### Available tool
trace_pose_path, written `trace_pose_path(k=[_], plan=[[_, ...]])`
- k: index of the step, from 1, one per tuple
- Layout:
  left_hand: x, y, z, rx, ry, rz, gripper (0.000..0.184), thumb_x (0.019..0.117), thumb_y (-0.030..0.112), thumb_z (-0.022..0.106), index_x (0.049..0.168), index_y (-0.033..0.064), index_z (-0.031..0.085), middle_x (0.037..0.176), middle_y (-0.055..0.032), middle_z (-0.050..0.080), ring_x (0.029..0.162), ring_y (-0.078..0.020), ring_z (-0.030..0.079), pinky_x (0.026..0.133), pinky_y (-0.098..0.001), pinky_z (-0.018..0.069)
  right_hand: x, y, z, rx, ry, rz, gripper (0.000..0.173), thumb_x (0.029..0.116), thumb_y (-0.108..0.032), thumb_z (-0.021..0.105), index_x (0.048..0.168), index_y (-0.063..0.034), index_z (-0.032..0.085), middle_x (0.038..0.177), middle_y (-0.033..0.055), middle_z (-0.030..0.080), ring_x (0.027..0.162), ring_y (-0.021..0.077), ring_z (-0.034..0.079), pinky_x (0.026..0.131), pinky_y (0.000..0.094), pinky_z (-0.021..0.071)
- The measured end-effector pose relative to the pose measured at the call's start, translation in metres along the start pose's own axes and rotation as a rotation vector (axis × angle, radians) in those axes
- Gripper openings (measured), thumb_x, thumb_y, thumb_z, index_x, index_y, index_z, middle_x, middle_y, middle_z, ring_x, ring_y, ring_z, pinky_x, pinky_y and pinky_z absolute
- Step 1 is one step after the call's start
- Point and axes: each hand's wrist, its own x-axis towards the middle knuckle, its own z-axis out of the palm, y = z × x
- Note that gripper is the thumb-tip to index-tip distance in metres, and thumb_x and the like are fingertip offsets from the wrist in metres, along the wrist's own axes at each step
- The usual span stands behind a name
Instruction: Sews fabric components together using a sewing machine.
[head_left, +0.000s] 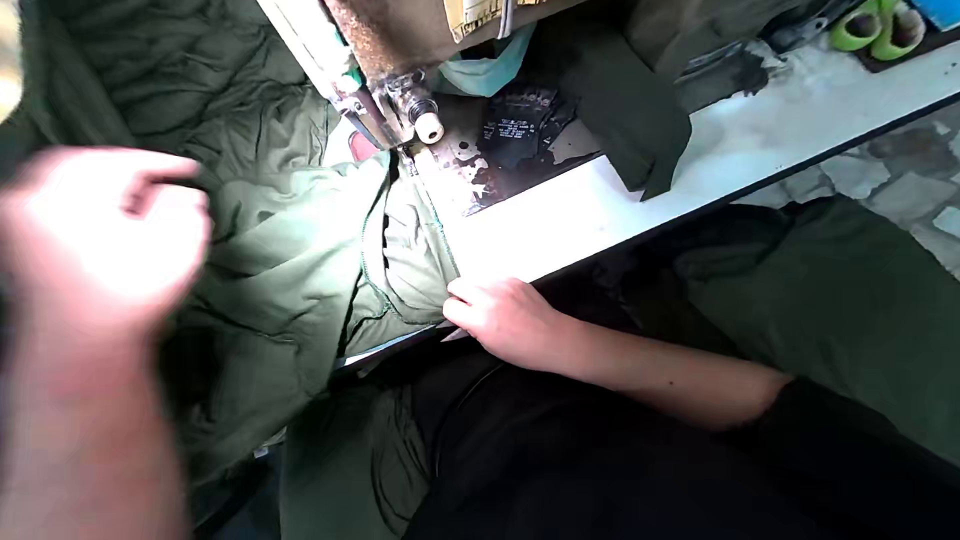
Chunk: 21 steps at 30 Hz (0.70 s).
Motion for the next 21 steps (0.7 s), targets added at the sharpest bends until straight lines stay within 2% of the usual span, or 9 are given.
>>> trace_pose_path(k=[2,4,5,7,10,14,17,19,21], plan=[[0.002,0.06,0.053,-0.097,-0.133,0.263,0.038,0.094,0.011,0.046,0.12,-0.0043,0.069,0.113,-0.0296,0.07,0.103,-0.0485,0.068,0.085,-0.0654,0.0509,-0.002,0.002,-0.001,0.004,-0.008,0.003,0.011,0.0942,-0.007,0.064,0.086,-0.0052,0.07,0.086,0.012,0.066,0.067,0.0253,0.066,0.049,0.0376,0.0513],[0.0,0.064,0.105,-0.089,-0.269,0.369,0.046,0.0897,0.007,0.049,0.132,-0.0056,0.063,0.124,-0.0293,0.065,0.113,-0.0495,0.064,0.089,-0.0666,0.0484,-0.002,0.004,-0.004,0.002,-0.015,0.005,0.011,0.0949,-0.007,0.063,0.086,-0.0052,0.07,0.085,0.0113,0.065,0.068,0.0249,0.066,0.05,0.0369,0.0515],[-0.001,0.055,0.119,-0.05,-0.268,0.376,0.039,0.0919,0.007,0.049,0.124,-0.0074,0.065,0.128,-0.0286,0.064,0.119,-0.0492,0.062,0.094,-0.0662,0.0479,-0.002,0.005,-0.004,0.007,-0.012,0.006,0.01,0.0943,-0.006,0.064,0.086,-0.0052,0.07,0.084,0.0109,0.065,0.067,0.0246,0.066,0.05,0.0366,0.0512],[-0.001,0.043,0.122,0.006,-0.215,0.422,0.024,0.0952,0.005,0.046,0.093,-0.0059,0.067,0.12,-0.0262,0.068,0.126,-0.0498,0.058,0.1,-0.0669,0.0446,0.0,0.005,-0.004,0.02,-0.006,0.008,0.009,0.0934,-0.005,0.064,0.086,-0.0053,0.07,0.083,0.0105,0.064,0.066,0.0243,0.065,0.05,0.0363,0.051],[-0.008,0.043,0.107,0.023,-0.246,0.485,0.03,0.093,0.014,0.042,0.088,-0.0018,0.067,0.105,-0.0213,0.072,0.125,-0.0465,0.059,0.105,-0.0687,0.0361,0.003,0.005,-0.006,0.035,-0.014,0.021,0.009,0.0933,-0.007,0.065,0.085,-0.0053,0.069,0.079,0.0096,0.061,0.063,0.0233,0.063,0.047,0.0355,0.0486],[-0.005,0.041,0.095,0.179,-0.401,0.38,0.031,0.0863,0.022,0.056,0.102,-0.0014,0.067,0.082,-0.0224,0.066,0.087,-0.0478,0.067,0.096,-0.0735,0.0379,0.006,0.004,-0.007,0.031,-0.019,0.049,0.009,0.093,-0.005,0.064,0.086,-0.0057,0.07,0.079,0.0096,0.061,0.061,0.0233,0.062,0.046,0.0354,0.0474],[0.006,0.061,0.086,0.224,-0.458,0.442,0.026,0.0864,0.024,0.06,0.076,0.001,0.069,0.067,-0.0175,0.064,0.075,-0.0426,0.068,0.087,-0.0686,0.0436,0.007,0.002,-0.011,0.037,-0.062,0.082,0.012,0.0957,-0.007,0.061,0.087,-0.005,0.069,0.082,0.0115,0.061,0.062,0.0254,0.063,0.047,0.037,0.048],[0.012,0.069,0.085,0.144,-0.338,0.532,0.04,0.0885,0.033,0.049,0.071,0.0,0.064,0.075,-0.0203,0.062,0.083,-0.0456,0.066,0.081,-0.067,0.0434,0.005,0.002,-0.015,0.032,-0.075,0.088,0.012,0.0958,-0.008,0.062,0.088,-0.0051,0.07,0.083,0.0121,0.062,0.062,0.0255,0.062,0.047,0.037,0.0476],[0.017,0.075,0.093,0.002,-0.205,0.507,0.047,0.0982,0.032,0.041,0.096,-0.0067,0.067,0.103,-0.0304,0.066,0.104,-0.0518,0.063,0.087,-0.067,0.0439,0.001,0.002,-0.014,0.026,-0.058,0.079,0.011,0.0944,-0.008,0.063,0.087,-0.0054,0.07,0.082,0.0122,0.061,0.06,0.025,0.062,0.046,0.0362,0.0471]])
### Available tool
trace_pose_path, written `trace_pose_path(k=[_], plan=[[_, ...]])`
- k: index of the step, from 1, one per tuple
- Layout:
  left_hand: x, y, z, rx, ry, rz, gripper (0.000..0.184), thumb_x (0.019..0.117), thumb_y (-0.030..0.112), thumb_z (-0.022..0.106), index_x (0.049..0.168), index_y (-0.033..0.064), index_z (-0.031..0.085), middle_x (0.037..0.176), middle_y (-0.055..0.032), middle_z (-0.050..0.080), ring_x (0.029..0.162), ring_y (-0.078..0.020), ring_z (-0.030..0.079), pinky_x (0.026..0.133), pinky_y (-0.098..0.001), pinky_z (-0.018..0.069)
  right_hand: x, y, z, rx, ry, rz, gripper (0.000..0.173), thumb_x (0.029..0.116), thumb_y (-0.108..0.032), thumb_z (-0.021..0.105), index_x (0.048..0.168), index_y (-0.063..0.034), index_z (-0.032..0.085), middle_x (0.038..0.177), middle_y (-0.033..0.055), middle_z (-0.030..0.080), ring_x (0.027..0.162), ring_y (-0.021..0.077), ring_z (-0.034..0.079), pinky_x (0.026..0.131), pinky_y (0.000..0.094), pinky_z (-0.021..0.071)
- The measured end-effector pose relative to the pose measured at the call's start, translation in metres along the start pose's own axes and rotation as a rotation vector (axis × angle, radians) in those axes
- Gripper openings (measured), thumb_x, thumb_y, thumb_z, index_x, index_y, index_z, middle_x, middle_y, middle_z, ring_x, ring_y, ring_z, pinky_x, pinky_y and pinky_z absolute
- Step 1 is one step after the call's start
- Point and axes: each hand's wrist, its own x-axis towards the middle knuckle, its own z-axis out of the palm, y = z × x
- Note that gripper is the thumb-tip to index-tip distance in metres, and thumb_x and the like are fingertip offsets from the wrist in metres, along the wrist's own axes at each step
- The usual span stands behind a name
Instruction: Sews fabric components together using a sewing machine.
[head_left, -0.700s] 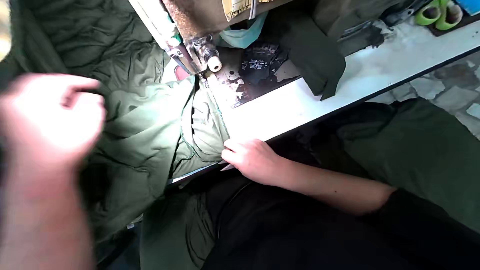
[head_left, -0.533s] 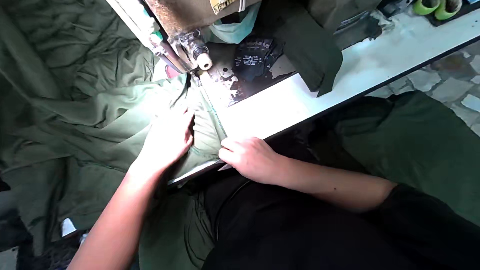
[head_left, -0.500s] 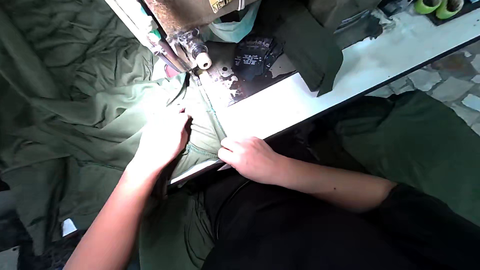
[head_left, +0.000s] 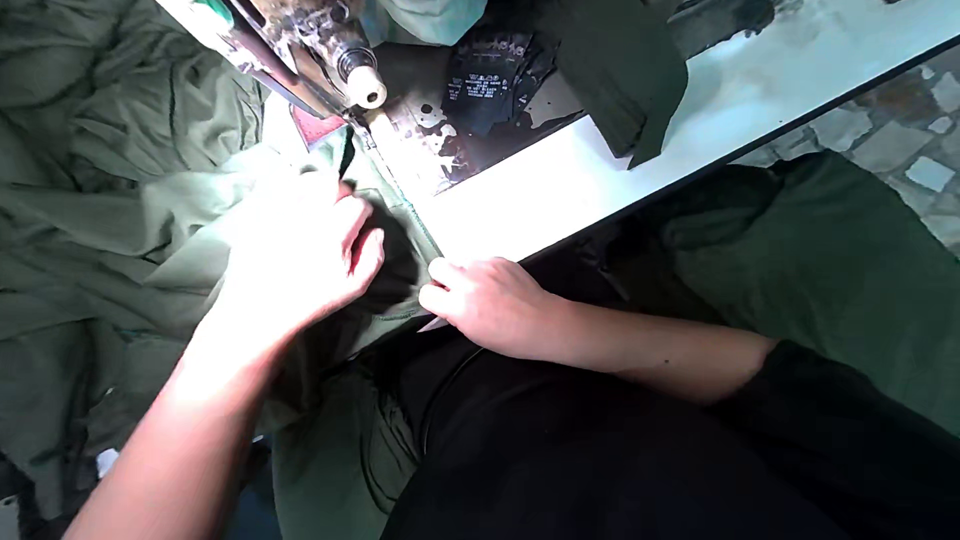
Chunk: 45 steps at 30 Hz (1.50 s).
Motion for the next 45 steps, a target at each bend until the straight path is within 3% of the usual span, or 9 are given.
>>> trace_pose_path(k=[3,7,13,19,26,31,34,41,45], plan=[[0.007,-0.005,0.035,-0.117,-0.01,-0.168,0.061,0.1029,0.04,0.035,0.145,0.0014,0.054,0.151,-0.0288,0.048,0.141,-0.0502,0.043,0.111,-0.0693,0.0307,0.001,-0.001,0.001,-0.02,-0.007,0.001,0.011,0.094,-0.008,0.063,0.086,-0.0056,0.07,0.082,0.012,0.06,0.059,0.0242,0.061,0.045,0.0351,0.0456],[0.013,-0.019,0.061,-0.09,-0.046,-0.26,0.07,0.1026,0.053,0.029,0.155,0.0091,0.044,0.161,-0.0241,0.039,0.149,-0.0527,0.03,0.111,-0.0758,0.023,0.007,0.005,-0.003,-0.022,-0.051,0.045,0.01,0.0956,-0.008,0.063,0.09,-0.0054,0.07,0.086,0.0126,0.061,0.062,0.0255,0.062,0.048,0.0362,0.0479],[0.022,-0.03,0.057,-0.034,-0.088,-0.295,0.066,0.1034,0.054,0.03,0.152,0.0127,0.05,0.157,-0.0229,0.044,0.148,-0.0498,0.034,0.114,-0.0728,0.0236,0.013,0.005,-0.001,-0.039,-0.031,0.107,0.009,0.0951,-0.01,0.064,0.093,-0.0064,0.072,0.094,0.0137,0.065,0.063,0.0264,0.064,0.048,0.0391,0.0509],[0.008,-0.017,0.049,-0.087,-0.003,-0.139,0.063,0.1029,0.047,0.036,0.141,0.0025,0.06,0.155,-0.0311,0.042,0.145,-0.0587,0.03,0.113,-0.0755,0.022,-0.03,0.006,0.002,0.019,-0.06,0.071,0.027,0.1021,-0.011,0.055,0.124,-0.0053,0.07,0.129,0.0138,0.068,0.061,0.023,0.066,0.05,0.0359,0.0509],[0.121,0.077,0.041,-0.108,0.251,0.296,0.026,0.1039,0.015,0.053,0.116,-0.0008,0.069,0.124,-0.0277,0.066,0.124,-0.0513,0.057,0.101,-0.0634,0.0437,-0.054,0.018,-0.005,0.214,-0.149,0.043,0.037,0.101,-0.002,0.053,0.136,-0.0067,0.063,0.152,0.0126,0.055,0.071,0.0282,0.07,0.058,0.0414,0.054],[0.19,0.124,0.057,0.035,0.232,0.571,0.031,0.1001,0.001,0.052,0.127,0.0082,0.065,0.128,-0.0214,0.064,0.128,-0.0453,0.056,0.1,-0.0612,0.045,-0.079,0.024,-0.015,0.283,-0.049,0.056,0.04,0.0944,0.002,0.059,0.132,-0.0072,0.067,0.147,0.0135,0.059,0.073,0.0286,0.072,0.059,0.0425,0.0561],[0.207,0.129,0.058,-0.011,0.217,0.603,0.017,0.098,0.0,0.054,0.103,0.0016,0.07,0.107,-0.0202,0.067,0.111,-0.0419,0.063,0.088,-0.0555,0.0477,-0.1,0.035,-0.026,0.388,0.084,0.086,0.042,0.0848,0.01,0.063,0.123,-0.0043,0.071,0.136,0.0163,0.067,0.084,0.0312,0.075,0.065,0.0447,0.0588],[0.213,0.134,0.042,-0.499,0.266,0.274,0.027,0.1041,0.01,0.049,0.103,-0.007,0.071,0.103,-0.0228,0.072,0.104,-0.035,0.067,0.094,-0.0435,0.0499,-0.124,0.079,-0.054,0.5,0.662,0.338,0.021,0.0929,0.003,0.058,0.109,0.0076,0.071,0.1,0.0134,0.072,0.088,0.0092,0.068,0.08,0.0227,0.058],[0.214,0.137,0.037,-0.628,0.228,0.126,0.023,0.1036,0.009,0.052,0.099,-0.0044,0.07,0.097,-0.0165,0.07,0.095,-0.0182,0.064,0.089,-0.0291,0.0474,-0.115,0.1,-0.08,0.535,0.906,0.531,0.019,0.0982,-0.001,0.053,0.11,0.0069,0.065,0.1,0.0053,0.072,0.07,-0.0065,0.058,0.059,0.011,0.0473]])
